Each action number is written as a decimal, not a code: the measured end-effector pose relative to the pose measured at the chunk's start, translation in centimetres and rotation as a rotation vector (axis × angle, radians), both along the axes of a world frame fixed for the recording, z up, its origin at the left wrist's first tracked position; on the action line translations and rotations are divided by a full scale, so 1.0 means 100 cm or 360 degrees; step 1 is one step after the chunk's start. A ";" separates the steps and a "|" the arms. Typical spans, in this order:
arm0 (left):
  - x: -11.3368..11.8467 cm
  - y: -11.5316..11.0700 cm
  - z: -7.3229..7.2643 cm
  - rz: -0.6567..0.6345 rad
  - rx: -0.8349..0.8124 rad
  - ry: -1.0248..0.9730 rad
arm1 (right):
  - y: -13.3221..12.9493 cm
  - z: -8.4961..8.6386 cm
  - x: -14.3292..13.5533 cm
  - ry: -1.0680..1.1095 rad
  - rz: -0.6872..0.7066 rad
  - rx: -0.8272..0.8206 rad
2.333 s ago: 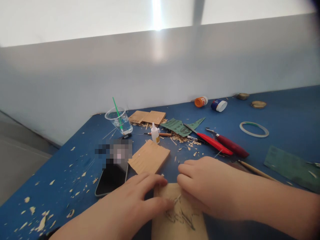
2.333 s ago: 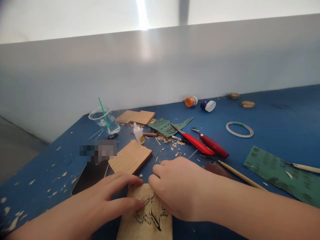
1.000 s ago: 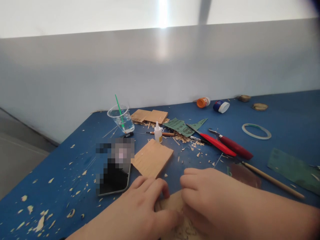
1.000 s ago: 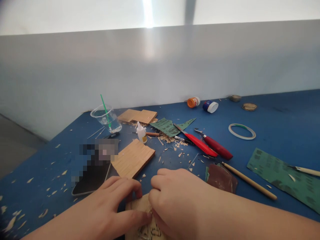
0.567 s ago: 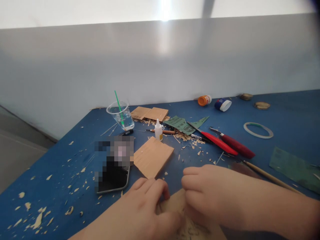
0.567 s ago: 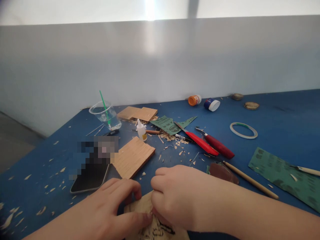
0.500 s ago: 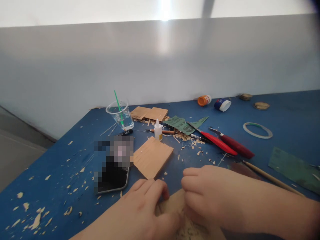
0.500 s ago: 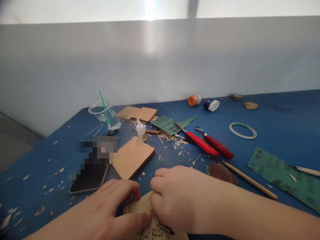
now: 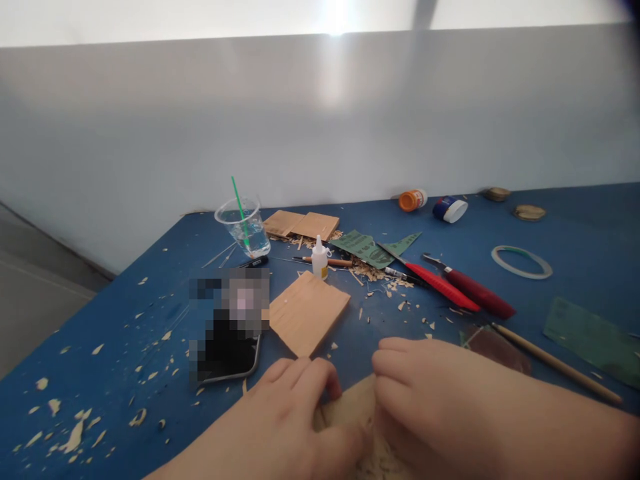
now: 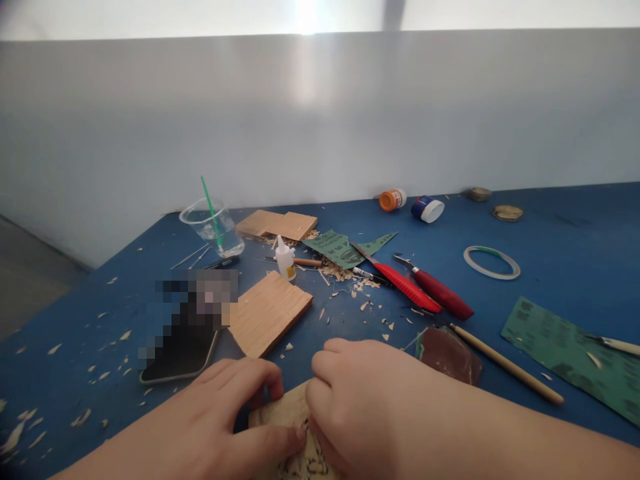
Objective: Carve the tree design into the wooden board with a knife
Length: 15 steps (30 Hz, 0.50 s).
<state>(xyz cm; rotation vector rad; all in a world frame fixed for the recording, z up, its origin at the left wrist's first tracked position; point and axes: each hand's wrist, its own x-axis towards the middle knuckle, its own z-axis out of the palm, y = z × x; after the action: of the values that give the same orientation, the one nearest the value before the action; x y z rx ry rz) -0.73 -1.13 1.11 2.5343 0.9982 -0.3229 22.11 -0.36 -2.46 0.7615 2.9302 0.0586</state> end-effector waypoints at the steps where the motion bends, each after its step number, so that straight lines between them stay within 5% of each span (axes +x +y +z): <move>1: 0.000 0.001 0.000 -0.0002 -0.0016 0.0019 | 0.000 0.004 0.001 0.0008 -0.0061 -0.0020; 5: -0.001 0.004 0.000 -0.0008 -0.0017 0.0031 | 0.001 0.013 0.004 -0.0001 -0.0159 -0.0056; 11: -0.012 0.004 -0.017 -0.0079 0.0084 -0.0184 | 0.011 0.011 0.010 -0.0032 0.0204 0.0047; 15: -0.019 0.003 -0.030 -0.0126 0.0198 -0.0273 | 0.019 0.014 0.014 0.0212 0.0257 -0.0070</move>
<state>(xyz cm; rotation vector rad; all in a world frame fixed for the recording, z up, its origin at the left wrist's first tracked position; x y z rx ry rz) -2.61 -0.80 -1.93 2.6651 0.8794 -0.0653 23.47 1.58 -1.01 0.5415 3.1019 -0.0440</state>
